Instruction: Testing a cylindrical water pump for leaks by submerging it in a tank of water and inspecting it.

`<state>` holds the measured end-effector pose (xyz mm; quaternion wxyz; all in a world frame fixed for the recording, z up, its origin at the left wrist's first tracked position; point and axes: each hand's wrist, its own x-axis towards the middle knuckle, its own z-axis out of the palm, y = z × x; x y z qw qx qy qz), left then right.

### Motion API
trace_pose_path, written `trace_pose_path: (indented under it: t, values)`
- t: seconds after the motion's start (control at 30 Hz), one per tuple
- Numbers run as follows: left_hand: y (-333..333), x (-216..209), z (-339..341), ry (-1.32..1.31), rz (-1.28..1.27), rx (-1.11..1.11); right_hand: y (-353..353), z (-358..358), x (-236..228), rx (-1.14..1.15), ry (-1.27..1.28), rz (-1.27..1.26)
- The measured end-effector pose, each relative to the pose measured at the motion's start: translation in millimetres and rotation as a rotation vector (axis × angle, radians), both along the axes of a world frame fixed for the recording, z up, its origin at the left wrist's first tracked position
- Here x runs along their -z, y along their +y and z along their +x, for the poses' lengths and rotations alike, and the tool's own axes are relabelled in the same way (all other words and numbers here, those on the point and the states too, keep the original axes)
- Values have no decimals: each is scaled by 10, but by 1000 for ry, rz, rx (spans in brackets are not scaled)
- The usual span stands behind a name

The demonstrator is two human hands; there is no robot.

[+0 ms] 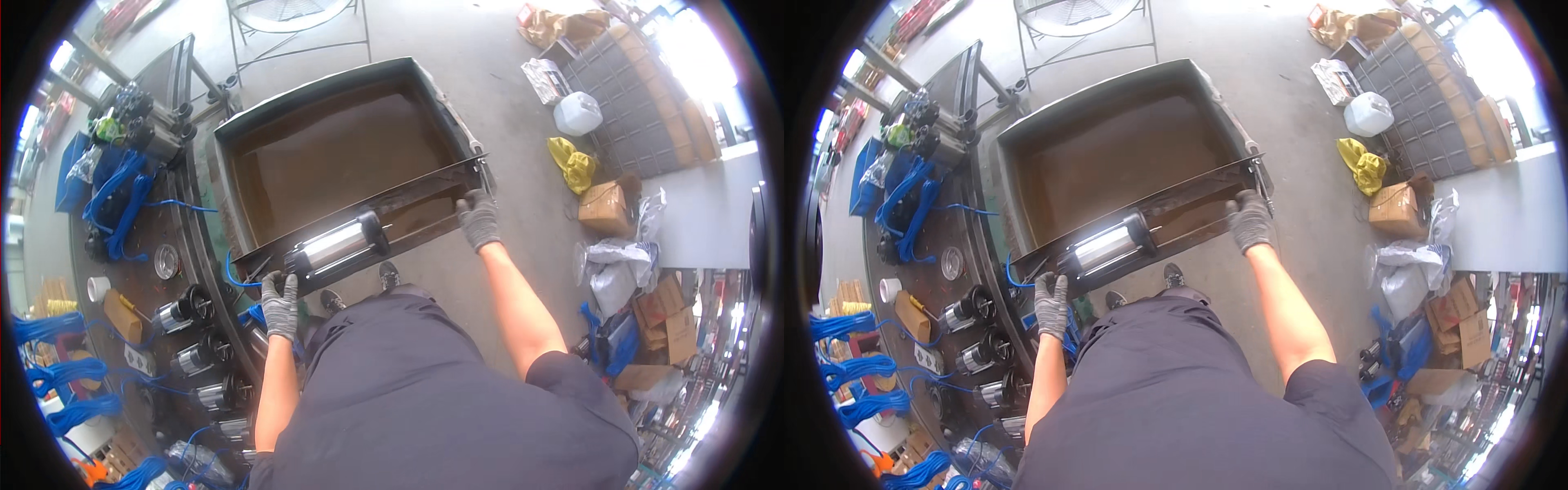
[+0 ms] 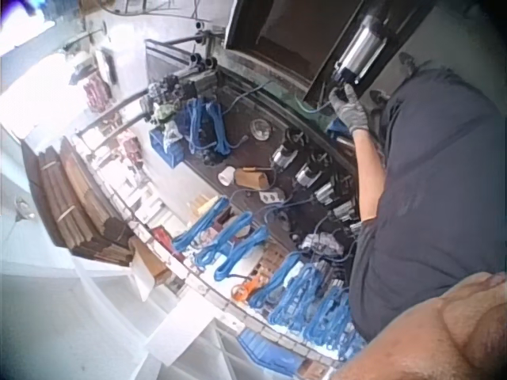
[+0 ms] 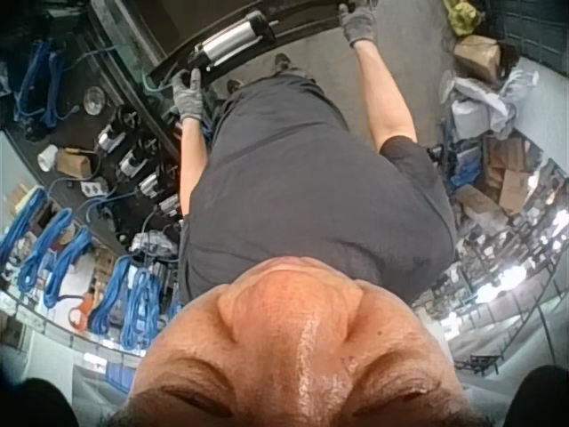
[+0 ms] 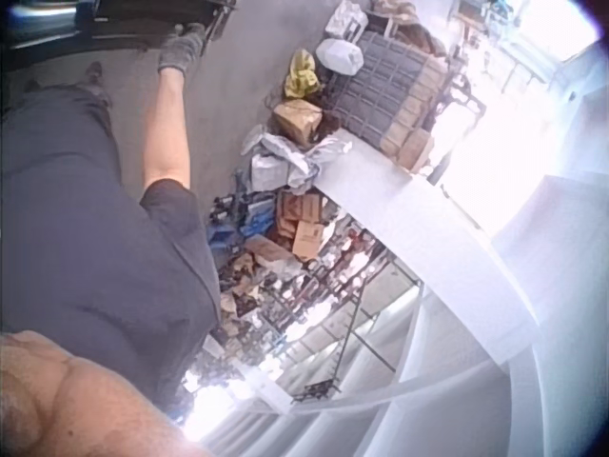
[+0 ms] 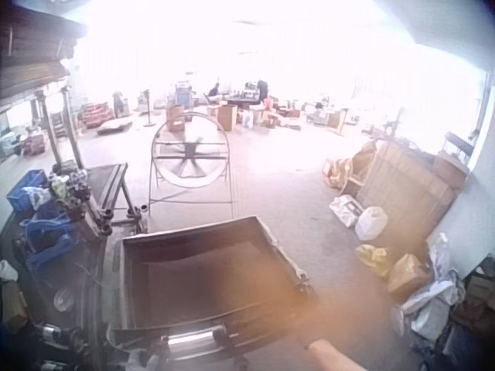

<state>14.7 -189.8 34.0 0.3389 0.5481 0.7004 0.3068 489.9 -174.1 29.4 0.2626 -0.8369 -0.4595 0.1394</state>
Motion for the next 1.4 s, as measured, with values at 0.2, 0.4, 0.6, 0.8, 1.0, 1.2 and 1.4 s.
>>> trace_pose_path:
  t: [0.2, 0.4, 0.6, 0.8, 1.0, 1.2, 1.4]
  values:
    - [14, -234, 445, 150, -99, 28, -164, 853, 555, 165, -38, -219]
    - [66, -317, 533, 110, -176, -3, 14, 838, 1061, 251, 204, 104]
    - [134, -294, 510, 181, -223, 1, -242, 315, 260, 104, 1018, 109]
    - [149, -276, 475, 155, -274, 12, -82, -286, -104, -274, 1121, -163]
    - [167, -234, 465, 129, -318, 2, 186, -475, 62, -471, 948, -250]
    - [183, -105, 372, 87, -292, 23, 250, -556, 207, -653, 758, -75]
    - [194, -77, 339, 180, -325, 33, 221, -614, 193, -672, 804, 100]
